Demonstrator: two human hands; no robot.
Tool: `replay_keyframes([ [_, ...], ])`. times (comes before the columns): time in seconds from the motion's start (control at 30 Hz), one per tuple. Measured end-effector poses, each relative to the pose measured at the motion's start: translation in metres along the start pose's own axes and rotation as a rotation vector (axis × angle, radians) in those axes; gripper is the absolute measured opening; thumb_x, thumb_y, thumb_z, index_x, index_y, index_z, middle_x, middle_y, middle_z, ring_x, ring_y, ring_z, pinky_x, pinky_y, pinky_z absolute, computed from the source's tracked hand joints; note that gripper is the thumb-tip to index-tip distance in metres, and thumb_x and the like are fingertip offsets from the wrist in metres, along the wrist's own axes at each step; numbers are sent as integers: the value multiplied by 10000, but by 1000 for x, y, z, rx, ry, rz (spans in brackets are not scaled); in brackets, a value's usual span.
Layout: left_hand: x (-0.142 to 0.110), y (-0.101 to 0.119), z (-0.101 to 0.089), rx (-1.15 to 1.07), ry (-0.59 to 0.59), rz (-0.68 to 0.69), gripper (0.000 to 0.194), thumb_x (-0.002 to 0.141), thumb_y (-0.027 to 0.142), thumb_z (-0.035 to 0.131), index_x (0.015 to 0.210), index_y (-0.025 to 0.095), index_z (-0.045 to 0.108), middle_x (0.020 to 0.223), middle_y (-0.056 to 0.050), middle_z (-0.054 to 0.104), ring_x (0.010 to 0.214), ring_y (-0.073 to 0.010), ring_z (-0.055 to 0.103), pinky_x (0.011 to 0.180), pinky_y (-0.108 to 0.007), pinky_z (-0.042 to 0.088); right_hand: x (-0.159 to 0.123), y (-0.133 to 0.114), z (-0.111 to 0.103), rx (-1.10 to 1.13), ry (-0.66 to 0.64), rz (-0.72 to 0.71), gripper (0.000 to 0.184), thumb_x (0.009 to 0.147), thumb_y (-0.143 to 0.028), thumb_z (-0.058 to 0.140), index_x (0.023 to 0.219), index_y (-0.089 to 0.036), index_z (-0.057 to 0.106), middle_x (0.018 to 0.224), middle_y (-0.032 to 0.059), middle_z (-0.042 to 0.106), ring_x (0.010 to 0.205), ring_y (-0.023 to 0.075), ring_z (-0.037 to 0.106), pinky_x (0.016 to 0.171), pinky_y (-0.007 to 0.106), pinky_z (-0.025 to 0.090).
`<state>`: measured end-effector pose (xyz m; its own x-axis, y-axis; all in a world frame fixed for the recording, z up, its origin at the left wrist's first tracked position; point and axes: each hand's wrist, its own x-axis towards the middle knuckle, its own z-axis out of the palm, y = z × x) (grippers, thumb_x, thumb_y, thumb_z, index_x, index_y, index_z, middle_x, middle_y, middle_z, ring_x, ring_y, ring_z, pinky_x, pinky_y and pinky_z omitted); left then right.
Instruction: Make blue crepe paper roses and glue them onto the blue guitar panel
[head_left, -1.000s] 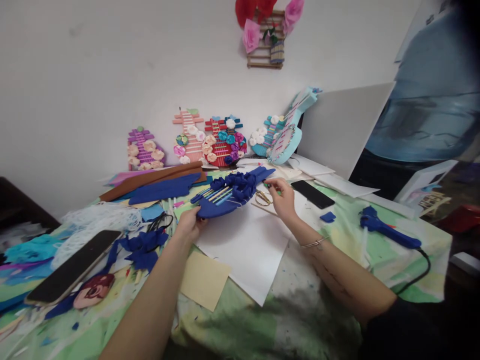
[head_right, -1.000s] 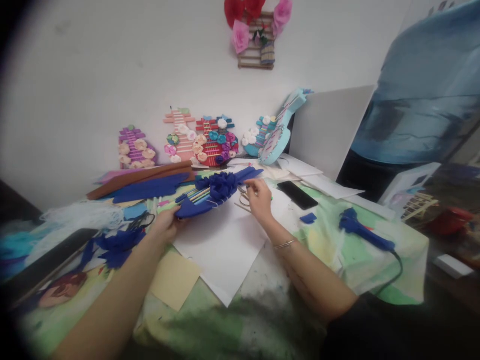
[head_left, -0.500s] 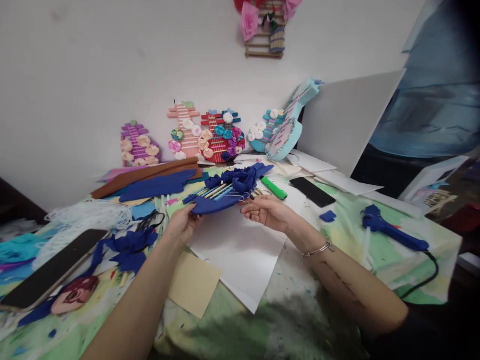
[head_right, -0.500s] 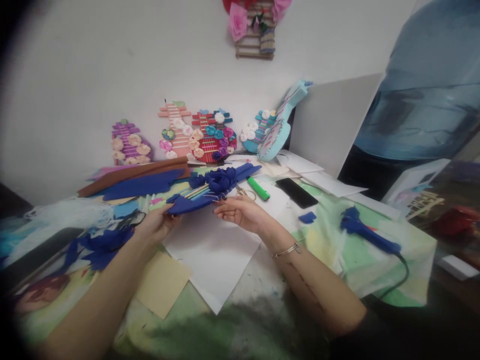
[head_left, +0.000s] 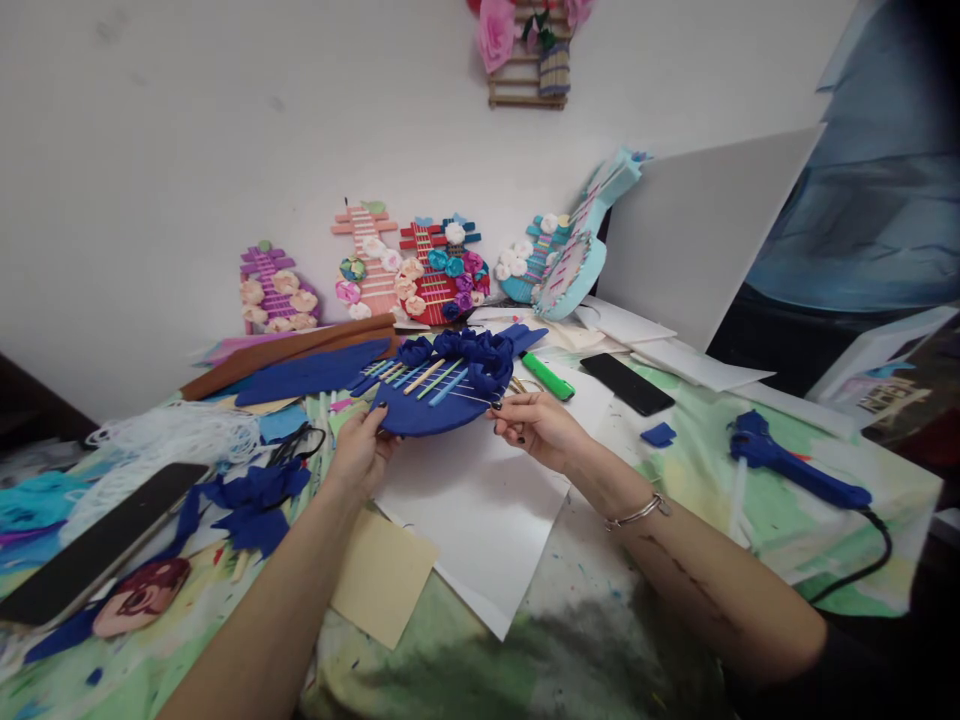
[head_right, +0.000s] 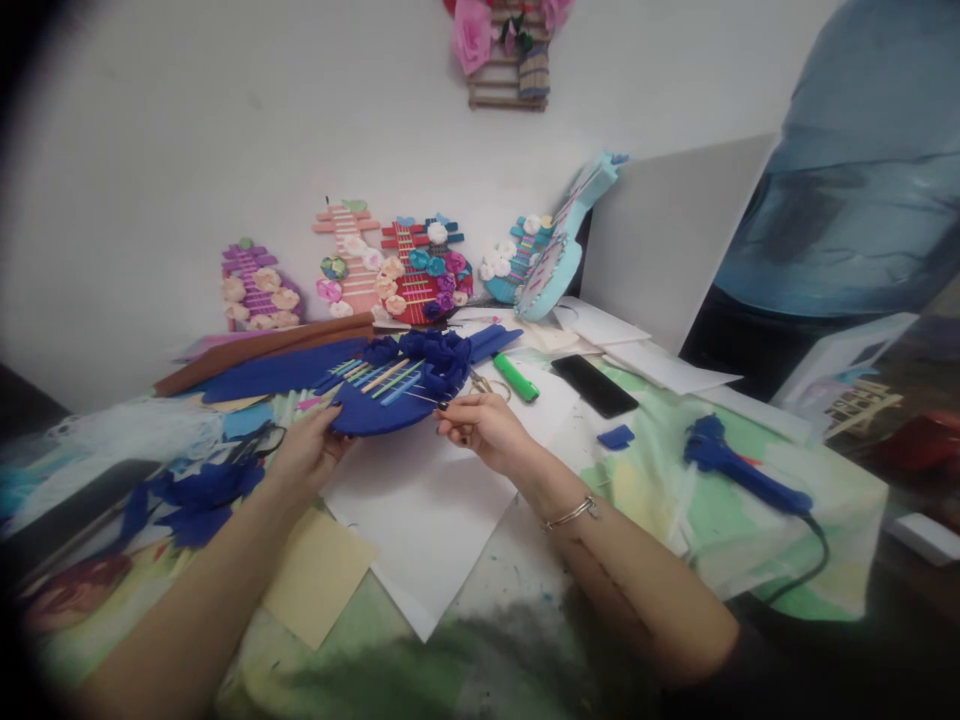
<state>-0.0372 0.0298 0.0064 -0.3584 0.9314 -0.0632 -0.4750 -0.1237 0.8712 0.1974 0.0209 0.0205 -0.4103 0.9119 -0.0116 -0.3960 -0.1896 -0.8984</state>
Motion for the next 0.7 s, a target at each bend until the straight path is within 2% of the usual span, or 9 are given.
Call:
replay_keyframes([
  [0.17,0,6,-1,-13,34,15,90,717,71,603,724,156,576,575,44,600,428,-66,523,420,-150,466,-13,-22,-5,33,-76,-140,127,598,-196,777,666,-136,688,492,-16,570,398,31,417,407,168,317],
  [0.27,1,9,-1,-29,58,18,105,749,60,564,707,156,571,557,41,590,411,-64,510,409,-149,465,-25,-42,-17,247,-215,-420,142,570,-89,751,585,-184,646,395,-67,466,370,41,373,386,168,286],
  [0.33,1,11,0,-43,77,18,131,773,52,536,698,156,562,554,38,587,412,-63,512,403,-140,456,-35,-53,-31,553,-453,-466,253,605,1,678,487,-184,552,371,-78,410,353,41,337,356,167,215],
  [0.4,2,13,0,-58,97,20,153,795,44,515,700,156,557,559,35,584,419,-62,514,399,-133,446,-46,-61,-48,1125,-990,-363,301,688,21,584,472,-180,529,335,-100,353,313,15,277,362,160,149],
  [0.47,3,15,0,-73,121,23,168,812,34,502,708,156,553,565,35,579,422,-60,511,390,-128,430,-60,-66,-66,1770,-1943,175,439,845,1,341,475,-132,537,362,-79,401,326,-16,375,409,156,122],
  [0.5,4,16,0,-80,135,25,173,818,30,497,712,155,550,570,36,575,425,-60,509,387,-128,422,-66,-69,-74,2107,-2288,764,553,901,-62,180,494,-122,550,409,-58,439,408,2,487,441,162,148],
  [0.53,6,17,-1,-88,151,27,175,826,26,494,720,154,548,578,36,572,430,-59,507,387,-129,417,-72,-71,-81,2107,-2577,1225,690,905,-110,-8,476,-132,532,411,-41,428,487,34,560,467,191,174],
  [0.63,10,21,-6,-105,176,26,115,872,70,511,792,136,560,649,34,575,477,-56,516,421,-148,435,-81,-78,-91,1799,-3052,2148,808,894,-209,-177,481,-187,517,410,-18,397,614,100,629,497,239,227],
  [0.7,13,22,-10,-106,157,17,60,900,156,538,869,122,577,718,25,581,521,-55,524,449,-163,448,-77,-81,-86,1657,-3150,2714,697,969,-441,48,478,-228,494,372,-28,342,517,122,579,466,245,247],
])
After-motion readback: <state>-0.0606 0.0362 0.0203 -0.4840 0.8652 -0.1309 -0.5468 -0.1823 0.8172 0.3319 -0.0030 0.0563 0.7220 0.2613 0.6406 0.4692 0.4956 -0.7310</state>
